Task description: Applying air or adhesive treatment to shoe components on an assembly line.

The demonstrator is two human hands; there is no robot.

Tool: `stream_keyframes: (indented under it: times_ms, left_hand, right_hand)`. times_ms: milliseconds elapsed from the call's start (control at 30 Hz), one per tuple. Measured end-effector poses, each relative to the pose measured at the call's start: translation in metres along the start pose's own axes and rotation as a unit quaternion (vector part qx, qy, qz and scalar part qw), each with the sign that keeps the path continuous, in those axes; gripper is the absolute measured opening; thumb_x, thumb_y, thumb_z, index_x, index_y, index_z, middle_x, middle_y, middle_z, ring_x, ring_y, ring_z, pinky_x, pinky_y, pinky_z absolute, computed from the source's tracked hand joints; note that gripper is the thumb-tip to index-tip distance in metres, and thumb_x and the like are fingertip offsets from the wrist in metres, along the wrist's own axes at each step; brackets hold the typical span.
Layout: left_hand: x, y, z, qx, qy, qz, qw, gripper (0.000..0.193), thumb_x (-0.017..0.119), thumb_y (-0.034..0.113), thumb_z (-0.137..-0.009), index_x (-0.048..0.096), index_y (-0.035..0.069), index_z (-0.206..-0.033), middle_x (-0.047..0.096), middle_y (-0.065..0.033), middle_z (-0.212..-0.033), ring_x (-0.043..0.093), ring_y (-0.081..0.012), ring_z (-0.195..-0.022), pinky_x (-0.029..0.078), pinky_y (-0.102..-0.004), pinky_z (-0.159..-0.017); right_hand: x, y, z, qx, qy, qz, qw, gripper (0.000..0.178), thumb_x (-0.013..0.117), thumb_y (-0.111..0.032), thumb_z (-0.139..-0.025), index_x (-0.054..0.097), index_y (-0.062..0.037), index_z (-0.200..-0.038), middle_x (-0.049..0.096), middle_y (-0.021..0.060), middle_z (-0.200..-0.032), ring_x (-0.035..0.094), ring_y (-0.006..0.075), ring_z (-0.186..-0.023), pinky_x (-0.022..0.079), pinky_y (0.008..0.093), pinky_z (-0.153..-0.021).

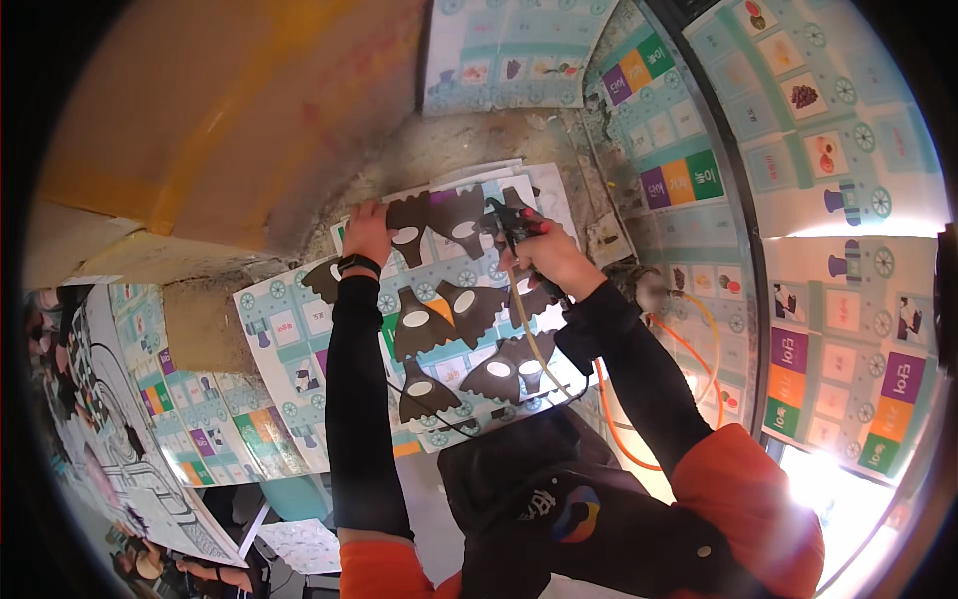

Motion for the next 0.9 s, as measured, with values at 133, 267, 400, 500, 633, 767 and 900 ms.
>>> stream_keyframes:
  times_ms: [133,267,400,500,633,767,900]
  left_hand:
    - [-0.002,-0.01,0.009,0.001,0.018,0.038,0.999,0.038,0.075,0.008,-0.074,0.06,0.009,-0.108,0.058,-0.0126,-0.11,0.056,-0.0349,-0.106,0.048,-0.0432,-0.089]
    - [-0.003,-0.049,0.038,-0.018,0.012,0.115,0.993,0.029,0.074,0.006,-0.074,0.062,0.008,-0.101,0.06,-0.0147,-0.096,0.062,-0.0344,-0.087,0.05,-0.0438,-0.075]
    - [-0.022,-0.045,0.056,0.009,0.122,0.053,0.991,0.032,0.075,0.009,-0.073,0.063,0.012,-0.103,0.059,-0.0128,-0.092,0.06,-0.0336,-0.086,0.05,-0.0428,-0.074]
    - [-0.022,-0.045,0.079,-0.061,0.069,0.086,0.992,0.032,0.075,0.01,-0.073,0.064,0.014,-0.103,0.059,-0.0126,-0.098,0.058,-0.0348,-0.096,0.049,-0.0445,-0.082]
    - [0.002,-0.062,0.092,-0.1,0.055,0.197,0.974,0.035,0.074,0.009,-0.074,0.066,0.016,-0.108,0.059,-0.0138,-0.094,0.059,-0.0356,-0.093,0.049,-0.044,-0.08]
    - [0.005,-0.074,0.097,-0.111,0.067,0.205,0.97,0.035,0.073,0.008,-0.075,0.067,0.016,-0.108,0.059,-0.0144,-0.093,0.059,-0.0362,-0.091,0.05,-0.044,-0.08]
    - [0.007,-0.078,0.097,-0.107,0.064,0.21,0.97,0.035,0.074,0.008,-0.075,0.068,0.016,-0.108,0.059,-0.0138,-0.093,0.059,-0.0358,-0.092,0.05,-0.0438,-0.08]
  right_hand:
    - [0.022,-0.004,-0.002,-0.005,-0.021,0.02,1.0,0.036,0.059,-0.005,-0.068,0.062,0.0017,-0.103,0.068,0.0093,-0.08,0.065,0.0194,-0.077,0.052,0.0325,-0.049]
    - [0.056,-0.008,0.0,-0.005,-0.025,0.057,0.998,0.042,0.049,-0.001,-0.063,0.058,0.0014,-0.104,0.067,0.0104,-0.079,0.063,0.0171,-0.071,0.049,0.0293,-0.045]
    - [0.083,-0.009,-0.01,-0.01,-0.054,0.105,0.993,0.041,0.051,-0.003,-0.064,0.059,0.0004,-0.104,0.067,0.0096,-0.08,0.063,0.0167,-0.071,0.049,0.0289,-0.046]
    - [0.111,-0.008,-0.017,-0.017,-0.065,0.115,0.991,0.038,0.055,-0.005,-0.065,0.059,-0.0005,-0.103,0.066,0.0087,-0.078,0.063,0.017,-0.068,0.049,0.0299,-0.045]
    - [0.141,0.01,-0.036,-0.017,-0.062,0.151,0.986,0.018,0.055,-0.009,-0.076,0.06,0.0023,-0.089,0.064,0.0123,-0.065,0.063,0.0226,-0.053,0.052,0.0343,-0.046]
    - [0.159,0.015,-0.045,-0.042,-0.02,0.12,0.992,0.017,0.057,-0.012,-0.081,0.06,0.0032,-0.087,0.062,0.0125,-0.062,0.059,0.0202,-0.046,0.047,0.0317,-0.041]
    - [0.169,0.018,-0.048,-0.029,-0.075,0.132,0.988,0.017,0.057,-0.012,-0.08,0.06,0.0046,-0.078,0.059,0.0109,-0.056,0.058,0.0191,-0.044,0.044,0.0308,-0.039]
Point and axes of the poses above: each hand's wrist, its own z-axis away from the middle knuckle, its own x-axis out of the palm, y = z × x, the point moved 4 cm from there along -z, towards the middle knuckle
